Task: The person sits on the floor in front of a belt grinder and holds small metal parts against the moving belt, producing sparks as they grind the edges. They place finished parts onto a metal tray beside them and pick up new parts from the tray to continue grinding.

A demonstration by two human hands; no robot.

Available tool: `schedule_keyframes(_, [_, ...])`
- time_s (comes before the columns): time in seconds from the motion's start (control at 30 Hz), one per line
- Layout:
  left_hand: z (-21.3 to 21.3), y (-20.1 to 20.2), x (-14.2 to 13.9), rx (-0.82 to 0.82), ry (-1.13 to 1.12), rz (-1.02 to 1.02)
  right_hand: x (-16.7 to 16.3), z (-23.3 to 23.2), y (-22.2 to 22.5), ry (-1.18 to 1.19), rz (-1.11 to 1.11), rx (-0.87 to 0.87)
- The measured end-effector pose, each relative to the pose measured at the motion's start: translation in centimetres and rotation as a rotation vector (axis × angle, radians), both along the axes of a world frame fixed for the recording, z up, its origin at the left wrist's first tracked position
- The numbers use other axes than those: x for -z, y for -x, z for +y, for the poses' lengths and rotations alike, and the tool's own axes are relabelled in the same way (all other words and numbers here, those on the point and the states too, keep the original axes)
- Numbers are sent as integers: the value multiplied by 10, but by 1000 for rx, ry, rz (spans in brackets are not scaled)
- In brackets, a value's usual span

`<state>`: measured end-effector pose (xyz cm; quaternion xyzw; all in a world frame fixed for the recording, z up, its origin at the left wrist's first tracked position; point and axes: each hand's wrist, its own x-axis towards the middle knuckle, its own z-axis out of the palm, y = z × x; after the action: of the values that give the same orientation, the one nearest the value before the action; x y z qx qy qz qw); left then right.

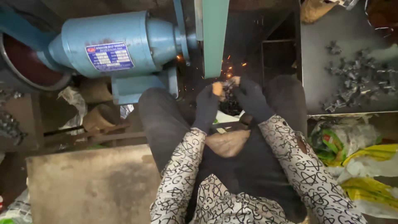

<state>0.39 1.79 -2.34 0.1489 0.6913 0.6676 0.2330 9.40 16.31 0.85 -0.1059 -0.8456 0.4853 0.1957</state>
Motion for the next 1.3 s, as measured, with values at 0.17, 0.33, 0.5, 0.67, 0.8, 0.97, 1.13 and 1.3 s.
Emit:
schedule_keyframes(0.17, [-22,-6,-10,-29,-171,93,-20,-12,-14,565,-283,-169])
schedule_keyframes(0.33, [-22,-7,-15,-124,-149,-99,-13,-20,4,513,-247,-136])
schedule_keyframes(0.5, [-12,3,2,-194,224,174,14,-22,31,410,-160,-20])
schedule_keyframes(0.67, [-16,8,25,-86,429,334,23,-14,30,456,-201,-30])
schedule_keyframes(0.8, [-7,0,28,-188,170,251,2,-15,25,649,-175,55])
schedule_keyframes(0.97, [4,-4,23,-103,-114,-76,-41,2,1,238,-357,158])
schedule_keyframes(1.13, [-7,-11,26,243,281,515,-40,111,-54,-466,-230,330])
schedule_keyframes(1.3, [-7,-25,35,622,629,365,-4,217,-112,-864,-505,611])
